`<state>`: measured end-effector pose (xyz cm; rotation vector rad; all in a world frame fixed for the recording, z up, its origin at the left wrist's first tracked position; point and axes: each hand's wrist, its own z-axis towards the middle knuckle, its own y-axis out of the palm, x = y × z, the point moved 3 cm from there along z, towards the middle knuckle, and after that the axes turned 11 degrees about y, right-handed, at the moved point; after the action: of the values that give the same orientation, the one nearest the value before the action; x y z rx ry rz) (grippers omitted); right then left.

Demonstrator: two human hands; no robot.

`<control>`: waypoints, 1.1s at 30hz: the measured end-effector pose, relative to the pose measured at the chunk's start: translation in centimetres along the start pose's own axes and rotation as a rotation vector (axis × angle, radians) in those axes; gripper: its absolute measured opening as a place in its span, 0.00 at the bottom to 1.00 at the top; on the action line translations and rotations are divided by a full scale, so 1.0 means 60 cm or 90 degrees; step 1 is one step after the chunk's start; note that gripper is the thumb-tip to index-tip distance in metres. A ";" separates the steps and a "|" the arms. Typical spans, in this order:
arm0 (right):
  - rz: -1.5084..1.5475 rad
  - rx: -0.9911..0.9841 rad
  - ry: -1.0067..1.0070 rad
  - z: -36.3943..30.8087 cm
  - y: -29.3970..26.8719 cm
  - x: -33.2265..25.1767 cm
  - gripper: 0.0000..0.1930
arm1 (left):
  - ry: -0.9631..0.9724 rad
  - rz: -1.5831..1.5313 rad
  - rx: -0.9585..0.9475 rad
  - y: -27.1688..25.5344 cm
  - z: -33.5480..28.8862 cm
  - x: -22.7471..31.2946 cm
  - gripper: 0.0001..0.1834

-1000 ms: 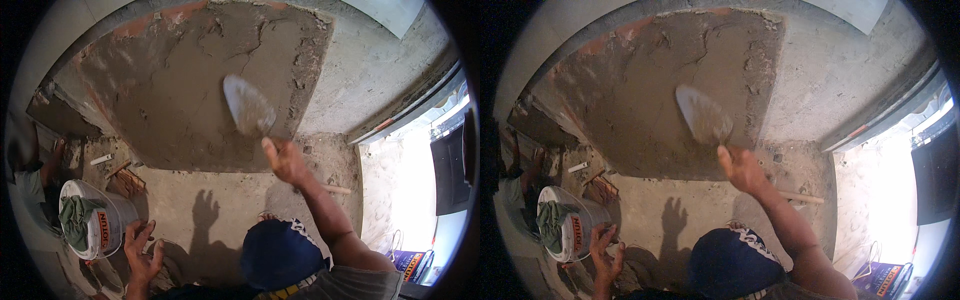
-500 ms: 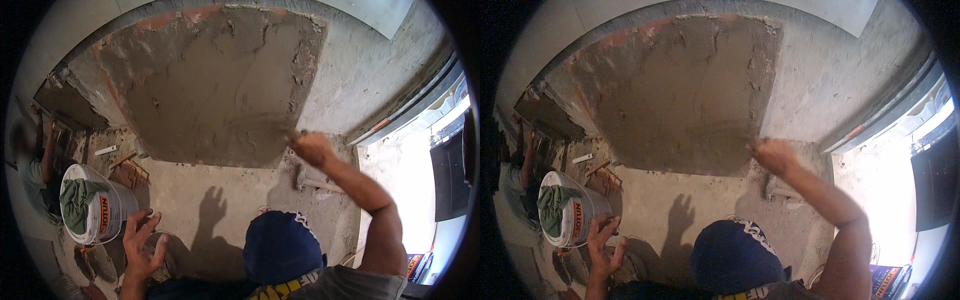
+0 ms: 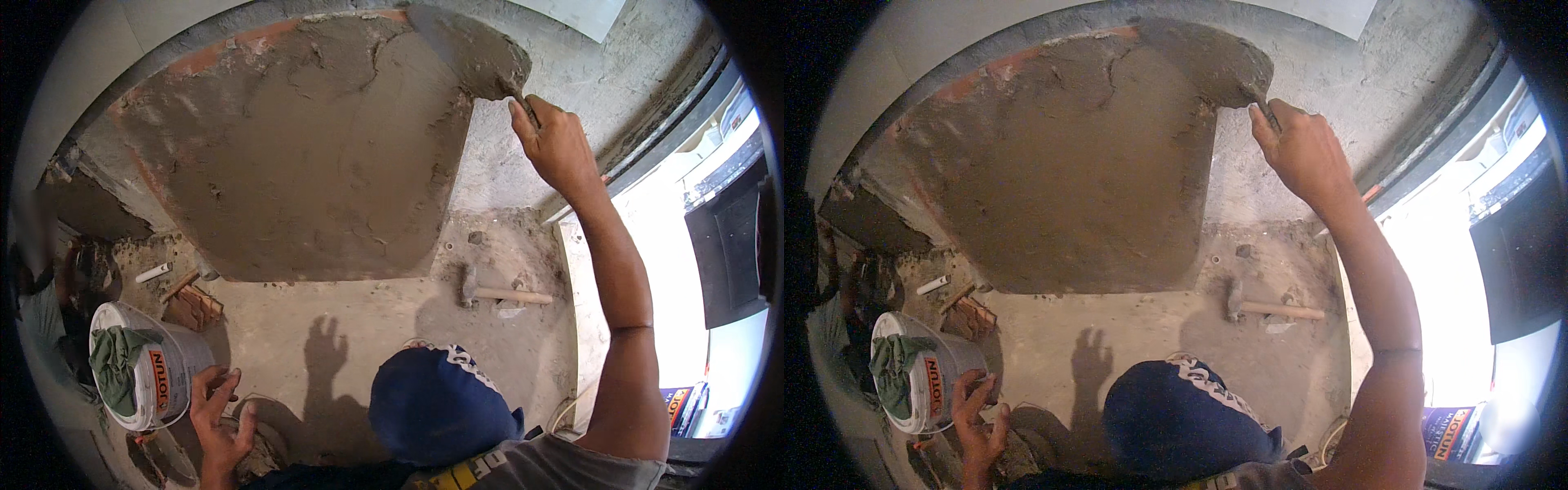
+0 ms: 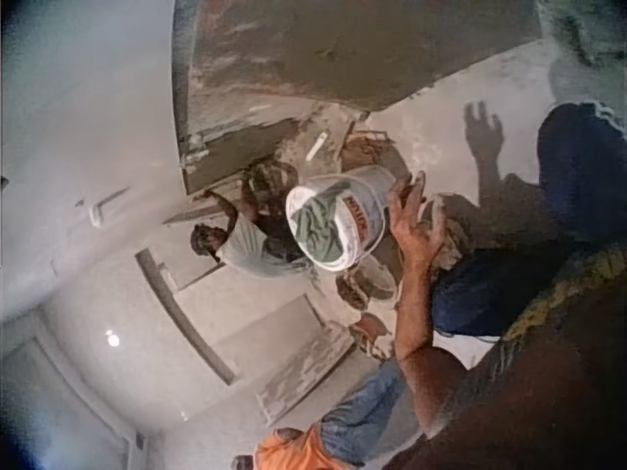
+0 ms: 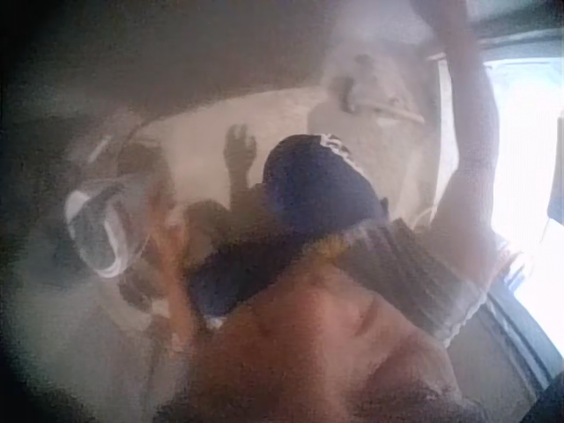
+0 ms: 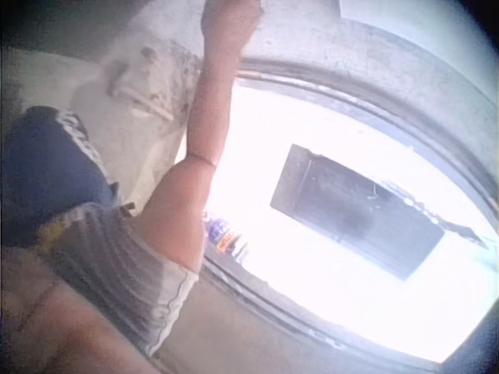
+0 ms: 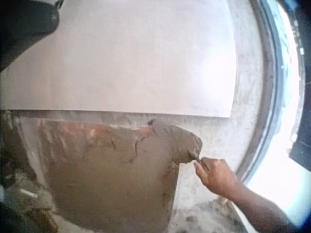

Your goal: The person scoops cement from a bucket using a trowel and applies it to a wall section, smoothing the surface. They repeatedly transfer material from the bucket to the wall, working on a specific area while other workers are present in the background.

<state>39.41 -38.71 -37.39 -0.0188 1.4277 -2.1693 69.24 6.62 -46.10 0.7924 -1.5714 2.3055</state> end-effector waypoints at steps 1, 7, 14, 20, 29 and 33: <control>0.056 0.005 -0.004 -0.004 0.010 0.007 0.23 | 0.005 0.004 0.000 -0.001 0.000 0.000 0.24; 0.263 -0.009 0.146 -0.099 0.135 0.021 0.23 | 0.009 0.028 -0.036 -0.008 -0.006 -0.004 0.23; 0.279 -0.028 0.157 -0.191 0.142 0.043 0.23 | -0.063 0.020 -0.051 -0.012 -0.005 0.009 0.23; 0.331 -0.103 0.103 -0.050 0.065 0.030 0.26 | 0.087 0.126 -0.046 0.011 0.007 -0.006 0.22; 0.210 -0.231 0.086 -0.174 0.207 0.070 0.21 | -0.032 -0.009 -0.074 0.042 0.036 -0.028 0.23; 0.145 -0.282 0.046 -0.278 0.298 0.101 0.18 | -0.045 -0.022 -0.058 0.051 0.035 -0.025 0.23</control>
<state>36.90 -32.50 -61.67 0.0599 1.8300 -1.6548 69.63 3.66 -48.74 0.8792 -1.6668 2.1870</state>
